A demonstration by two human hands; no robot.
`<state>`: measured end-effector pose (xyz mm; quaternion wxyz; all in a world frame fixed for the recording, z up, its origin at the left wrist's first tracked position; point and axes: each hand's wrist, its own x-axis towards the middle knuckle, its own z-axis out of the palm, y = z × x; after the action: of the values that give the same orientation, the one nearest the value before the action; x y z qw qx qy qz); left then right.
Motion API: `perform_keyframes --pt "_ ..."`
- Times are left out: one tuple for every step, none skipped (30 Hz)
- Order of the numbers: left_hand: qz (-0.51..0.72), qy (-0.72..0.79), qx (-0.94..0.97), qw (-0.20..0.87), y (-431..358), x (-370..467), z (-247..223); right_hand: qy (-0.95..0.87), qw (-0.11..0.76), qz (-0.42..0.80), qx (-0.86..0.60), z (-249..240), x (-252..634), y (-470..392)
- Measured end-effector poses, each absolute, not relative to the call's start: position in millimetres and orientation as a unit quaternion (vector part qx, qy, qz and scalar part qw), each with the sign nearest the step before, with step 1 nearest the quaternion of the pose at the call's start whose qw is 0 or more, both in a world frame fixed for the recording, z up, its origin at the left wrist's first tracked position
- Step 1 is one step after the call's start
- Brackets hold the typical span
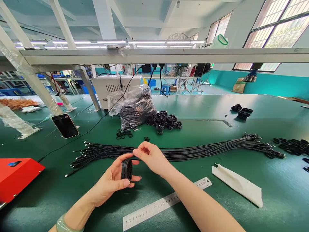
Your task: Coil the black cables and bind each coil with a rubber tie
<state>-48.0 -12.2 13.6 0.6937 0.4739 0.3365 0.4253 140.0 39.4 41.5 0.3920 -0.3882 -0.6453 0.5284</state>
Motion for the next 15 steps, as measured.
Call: perform_keyframes --pt "0.43 0.339 0.474 0.689 -12 -48 13 -0.661 0.36 0.546 -0.368 44 142 38" --pt "0.436 0.34 0.474 0.685 -12 -47 12 -0.678 0.326 0.561 -0.345 46 144 36" --pt "0.441 0.34 0.474 0.682 -12 -47 11 -0.691 0.298 0.571 -0.327 48 145 34" --pt "0.447 0.338 0.475 0.679 -12 -46 10 -0.702 0.28 0.573 -0.316 49 147 32" --pt "0.452 0.336 0.475 0.676 -12 -46 9 -0.712 0.27 0.568 -0.311 50 147 31" --pt "0.456 0.335 0.476 0.673 -12 -45 8 -0.724 0.263 0.559 -0.308 51 148 30" --pt "0.46 0.336 0.477 0.669 -12 -45 7 -0.737 0.256 0.545 -0.305 51 148 29" --pt "0.463 0.34 0.478 0.664 -11 -44 6 -0.751 0.249 0.532 -0.302 52 148 29" --pt "0.467 0.344 0.479 0.659 -11 -43 5 -0.762 0.242 0.522 -0.297 53 147 28" --pt "0.472 0.348 0.479 0.653 -11 -43 5 -0.768 0.238 0.519 -0.29 54 146 26" --pt "0.477 0.35 0.478 0.649 -10 -42 5 -0.768 0.241 0.522 -0.283 55 145 25" --pt "0.481 0.349 0.477 0.647 -10 -42 5 -0.764 0.25 0.528 -0.276 56 144 23" --pt "0.486 0.345 0.474 0.648 -9 -43 5 -0.759 0.259 0.533 -0.269 57 144 22" --pt "0.491 0.338 0.472 0.649 -9 -43 6 -0.758 0.267 0.532 -0.267 58 144 22" --pt "0.494 0.33 0.47 0.653 -9 -44 7 -0.763 0.272 0.521 -0.27 58 145 22"
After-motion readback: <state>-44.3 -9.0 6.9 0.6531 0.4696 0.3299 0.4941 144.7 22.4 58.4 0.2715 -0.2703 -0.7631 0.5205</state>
